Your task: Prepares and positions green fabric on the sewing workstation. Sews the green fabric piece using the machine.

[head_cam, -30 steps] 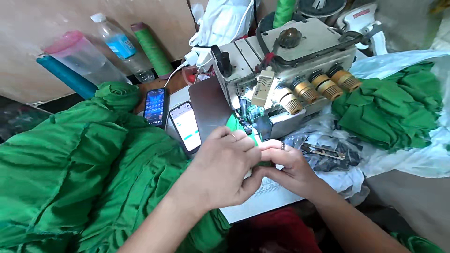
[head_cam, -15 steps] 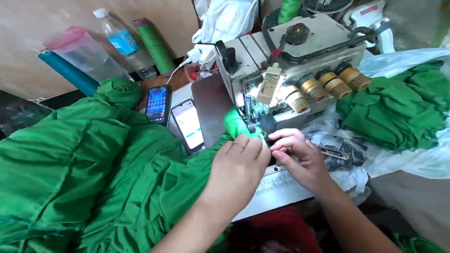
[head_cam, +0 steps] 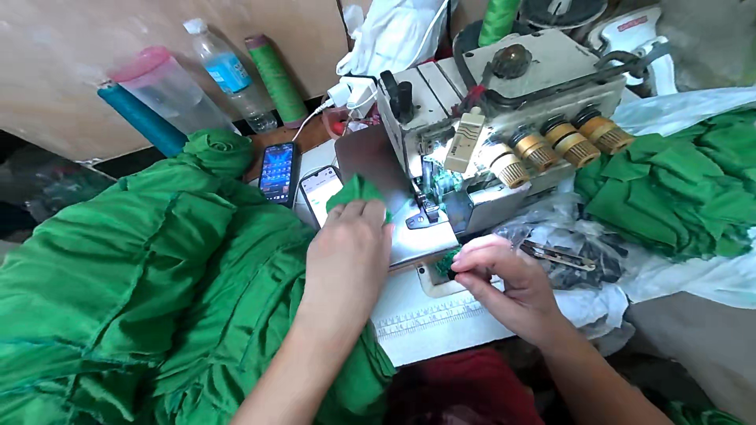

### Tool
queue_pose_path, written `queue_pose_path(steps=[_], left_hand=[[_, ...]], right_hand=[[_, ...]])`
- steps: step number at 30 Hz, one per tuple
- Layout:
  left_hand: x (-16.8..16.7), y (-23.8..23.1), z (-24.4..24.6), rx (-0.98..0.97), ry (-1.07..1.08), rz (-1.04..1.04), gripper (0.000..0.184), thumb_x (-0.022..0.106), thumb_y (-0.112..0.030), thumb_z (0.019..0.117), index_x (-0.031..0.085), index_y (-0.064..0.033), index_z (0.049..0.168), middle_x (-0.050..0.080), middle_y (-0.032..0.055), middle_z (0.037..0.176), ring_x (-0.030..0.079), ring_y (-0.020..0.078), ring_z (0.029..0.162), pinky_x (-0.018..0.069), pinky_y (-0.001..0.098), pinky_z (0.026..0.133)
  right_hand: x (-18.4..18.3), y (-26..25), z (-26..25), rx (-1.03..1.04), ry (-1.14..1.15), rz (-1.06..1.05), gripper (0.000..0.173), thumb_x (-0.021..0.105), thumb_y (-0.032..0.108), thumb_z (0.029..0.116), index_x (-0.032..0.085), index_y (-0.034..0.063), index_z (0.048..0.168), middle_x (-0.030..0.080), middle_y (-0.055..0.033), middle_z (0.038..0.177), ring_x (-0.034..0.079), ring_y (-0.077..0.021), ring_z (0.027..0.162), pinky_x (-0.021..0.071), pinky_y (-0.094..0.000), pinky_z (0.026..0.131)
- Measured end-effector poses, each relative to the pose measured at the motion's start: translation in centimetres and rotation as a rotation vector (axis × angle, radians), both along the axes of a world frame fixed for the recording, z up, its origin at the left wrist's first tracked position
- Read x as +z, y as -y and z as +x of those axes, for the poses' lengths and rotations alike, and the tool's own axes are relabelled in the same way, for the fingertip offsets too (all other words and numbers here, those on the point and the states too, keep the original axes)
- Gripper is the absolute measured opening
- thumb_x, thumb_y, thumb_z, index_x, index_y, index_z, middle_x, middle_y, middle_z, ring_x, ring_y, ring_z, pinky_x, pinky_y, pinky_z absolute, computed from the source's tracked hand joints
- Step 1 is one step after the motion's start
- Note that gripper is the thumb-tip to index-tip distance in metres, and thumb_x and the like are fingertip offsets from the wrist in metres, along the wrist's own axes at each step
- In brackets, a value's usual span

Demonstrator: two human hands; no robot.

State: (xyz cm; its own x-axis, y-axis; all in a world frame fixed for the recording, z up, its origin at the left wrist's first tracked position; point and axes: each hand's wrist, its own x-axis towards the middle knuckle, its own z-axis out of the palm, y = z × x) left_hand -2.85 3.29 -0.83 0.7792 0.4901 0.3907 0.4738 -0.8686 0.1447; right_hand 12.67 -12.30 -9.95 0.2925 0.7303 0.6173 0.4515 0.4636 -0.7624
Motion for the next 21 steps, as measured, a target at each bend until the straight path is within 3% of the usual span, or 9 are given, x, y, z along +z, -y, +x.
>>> queue_pose_path(steps=[3, 5, 7, 9, 10, 15, 17, 19, 21], left_hand=[[0.5, 3.0, -2.0, 0.016, -0.029, -0.083, 0.015, 0.070, -0.019, 0.0918, 0.072, -0.0048, 0.089, 0.069, 0.0099, 0.079, 0.070, 0.0279, 0.074, 0.0579, 0.0466, 0.063], [0.6, 4.9, -2.5, -0.086, -0.035, -0.144, 0.014, 0.066, -0.019, 0.0922, 0.072, -0.0077, 0.088, 0.069, 0.0056, 0.078, 0.071, 0.0215, 0.073, 0.0593, 0.0399, 0.065], [0.4, 5.8, -2.2, -0.190, -0.033, -0.201, 0.015, 0.062, -0.018, 0.0942, 0.073, -0.0093, 0.090, 0.070, 0.0025, 0.080, 0.071, 0.0169, 0.077, 0.0598, 0.0339, 0.071], [0.1, 5.9, -1.2, -0.224, -0.033, -0.230, 0.016, 0.061, -0.019, 0.0970, 0.072, -0.0086, 0.092, 0.069, 0.0034, 0.080, 0.070, 0.0177, 0.078, 0.0590, 0.0333, 0.072], [0.1, 5.8, -0.7, -0.224, -0.035, -0.226, 0.015, 0.062, -0.019, 0.0973, 0.071, -0.0081, 0.092, 0.069, 0.0044, 0.081, 0.070, 0.0193, 0.078, 0.0586, 0.0343, 0.072], [-0.4, 5.4, 0.7, -0.242, 0.010, -0.111, 0.014, 0.067, -0.023, 0.0942, 0.073, -0.0110, 0.089, 0.069, 0.0022, 0.078, 0.067, 0.0228, 0.077, 0.0531, 0.0379, 0.066], [0.2, 5.0, -0.5, -0.309, -0.012, -0.263, 0.016, 0.064, -0.024, 0.0974, 0.072, -0.0105, 0.093, 0.070, 0.0031, 0.084, 0.069, 0.0192, 0.078, 0.0558, 0.0359, 0.068], [1.8, 4.0, -2.5, -0.380, -0.016, -0.569, 0.019, 0.063, -0.024, 0.1003, 0.072, -0.0070, 0.099, 0.069, 0.0032, 0.087, 0.064, 0.0107, 0.073, 0.0537, 0.0280, 0.067], [4.3, 2.9, -5.4, -0.315, 0.055, -0.826, 0.019, 0.063, -0.020, 0.0997, 0.071, -0.0026, 0.098, 0.068, -0.0005, 0.079, 0.061, 0.0003, 0.063, 0.0528, 0.0175, 0.060]], right_hand=[[0.0, -0.4, -0.8, 0.054, 0.115, 0.000, 0.028, 0.057, 0.021, 0.1054, 0.064, 0.0085, 0.129, 0.062, -0.0061, 0.134, 0.059, 0.0055, 0.086, 0.0489, -0.0079, 0.072], [0.1, -0.5, -1.0, 0.110, 0.197, -0.008, 0.031, 0.052, 0.023, 0.1081, 0.059, 0.0092, 0.135, 0.060, -0.0076, 0.139, 0.063, 0.0013, 0.095, 0.0520, -0.0113, 0.081], [0.2, -0.6, -0.5, 0.111, 0.238, -0.020, 0.027, 0.055, 0.024, 0.1066, 0.061, 0.0079, 0.128, 0.066, -0.0085, 0.126, 0.064, -0.0012, 0.096, 0.0524, -0.0135, 0.082], [0.4, -0.6, 0.8, 0.011, 0.267, -0.051, 0.019, 0.060, 0.026, 0.1036, 0.065, 0.0077, 0.107, 0.065, -0.0052, 0.101, 0.061, 0.0000, 0.086, 0.0519, -0.0122, 0.076], [0.6, -0.6, 1.6, -0.043, 0.274, -0.072, 0.018, 0.059, 0.025, 0.1028, 0.065, 0.0072, 0.102, 0.064, -0.0043, 0.095, 0.059, -0.0001, 0.083, 0.0500, -0.0131, 0.075], [1.1, 0.1, 2.9, -0.186, 0.243, -0.109, 0.020, 0.061, 0.027, 0.1006, 0.068, 0.0078, 0.100, 0.063, 0.0006, 0.087, 0.056, 0.0040, 0.076, 0.0470, -0.0108, 0.070], [0.8, 1.0, 2.4, -0.140, 0.209, -0.105, 0.023, 0.063, 0.031, 0.1006, 0.064, 0.0099, 0.110, 0.063, 0.0007, 0.094, 0.057, 0.0047, 0.079, 0.0484, -0.0106, 0.071], [0.2, 1.7, 1.7, -0.066, 0.135, -0.102, 0.029, 0.066, 0.034, 0.0993, 0.062, 0.0161, 0.121, 0.063, 0.0041, 0.102, 0.056, 0.0062, 0.080, 0.0479, -0.0098, 0.070], [-0.6, 2.4, 0.8, -0.005, 0.089, -0.117, 0.031, 0.067, 0.036, 0.0988, 0.061, 0.0209, 0.126, 0.062, 0.0086, 0.105, 0.053, 0.0088, 0.078, 0.0451, -0.0078, 0.068]])
